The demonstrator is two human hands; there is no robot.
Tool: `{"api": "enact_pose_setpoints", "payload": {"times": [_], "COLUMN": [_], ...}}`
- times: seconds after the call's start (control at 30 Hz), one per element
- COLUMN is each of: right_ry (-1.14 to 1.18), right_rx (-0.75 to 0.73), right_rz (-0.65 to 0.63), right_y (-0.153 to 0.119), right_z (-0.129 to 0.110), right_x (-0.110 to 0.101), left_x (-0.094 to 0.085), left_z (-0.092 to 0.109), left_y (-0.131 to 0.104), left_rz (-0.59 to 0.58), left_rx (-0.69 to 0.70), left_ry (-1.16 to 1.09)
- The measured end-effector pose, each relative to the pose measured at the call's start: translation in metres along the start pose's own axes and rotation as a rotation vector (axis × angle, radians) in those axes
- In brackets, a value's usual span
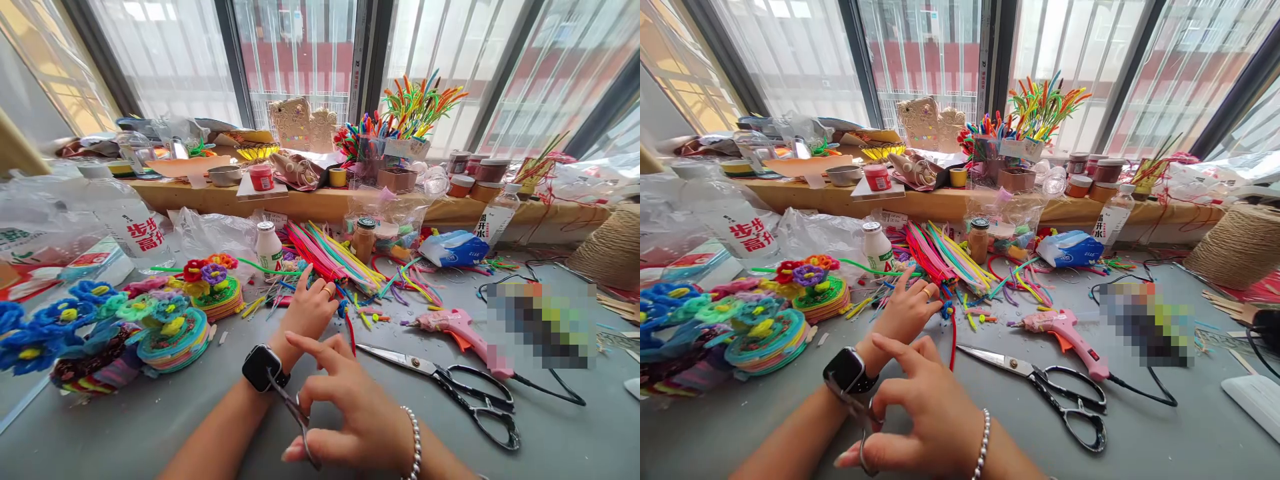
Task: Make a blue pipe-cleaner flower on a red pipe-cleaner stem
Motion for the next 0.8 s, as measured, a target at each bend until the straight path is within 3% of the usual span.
{"api": "enact_pose_setpoints", "payload": {"times": [0.33,0.8], "right_ry": [-0.068,-0.101], "right_rx": [-0.048,-0.081], "right_rz": [-0.032,-0.024], "right_y": [0.011,0.008], "right_z": [-0.002,0.000], "right_x": [0.016,0.014], "left_x": [0.012,0.002], "left_z": [0.010,0.006], "left_y": [0.003,0.003], "left_rz": [-0.019,0.037], "left_rx": [0.068,-0.015], "left_ry": [-0.005,-0.067]}}
Point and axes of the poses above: each hand's wrist, its own y-axis towards the middle knuckle, its own x-axis out of the palm, z = x × y, the point moved 6 cm from there along y, towards the middle knuckle, and after that the axes turned 4 degrees about x, right-handed, at the moved point
